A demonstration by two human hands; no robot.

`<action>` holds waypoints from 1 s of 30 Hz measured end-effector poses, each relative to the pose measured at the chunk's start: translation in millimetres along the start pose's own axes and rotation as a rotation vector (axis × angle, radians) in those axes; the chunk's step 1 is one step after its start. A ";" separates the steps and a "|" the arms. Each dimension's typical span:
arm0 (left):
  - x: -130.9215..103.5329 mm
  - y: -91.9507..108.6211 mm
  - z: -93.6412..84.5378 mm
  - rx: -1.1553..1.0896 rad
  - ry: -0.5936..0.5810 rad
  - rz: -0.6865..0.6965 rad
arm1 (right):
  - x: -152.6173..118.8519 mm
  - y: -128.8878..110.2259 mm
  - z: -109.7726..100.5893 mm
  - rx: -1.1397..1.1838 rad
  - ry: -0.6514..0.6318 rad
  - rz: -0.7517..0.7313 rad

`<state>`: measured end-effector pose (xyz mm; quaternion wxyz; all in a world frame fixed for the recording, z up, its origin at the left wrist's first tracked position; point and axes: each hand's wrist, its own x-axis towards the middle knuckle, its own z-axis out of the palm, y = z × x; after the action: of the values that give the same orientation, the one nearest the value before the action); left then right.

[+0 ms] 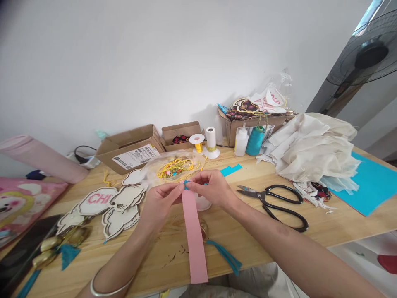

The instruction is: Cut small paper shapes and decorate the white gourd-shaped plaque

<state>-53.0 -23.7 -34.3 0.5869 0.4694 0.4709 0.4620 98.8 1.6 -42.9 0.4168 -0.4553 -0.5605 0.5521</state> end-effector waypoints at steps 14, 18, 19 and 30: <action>-0.9 -0.9 -2.3 -0.088 -0.091 -0.023 | 1.2 3.7 -2.4 0.032 0.002 -0.004; -0.1 -2.0 -3.3 -0.059 -0.081 -0.051 | 0.9 3.6 -3.8 -0.015 0.000 -0.026; 0.5 -2.5 -3.4 -0.055 -0.077 -0.056 | 0.7 2.7 -3.9 -0.031 -0.007 -0.047; 4.7 -1.1 -3.5 -0.012 0.000 -0.080 | 8.7 3.5 -20.8 -0.459 -0.085 -0.169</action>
<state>-55.7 -18.8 -36.3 0.6076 0.4467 0.4864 0.4412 117.0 14.9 -45.8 0.3233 -0.4658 -0.7243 0.3923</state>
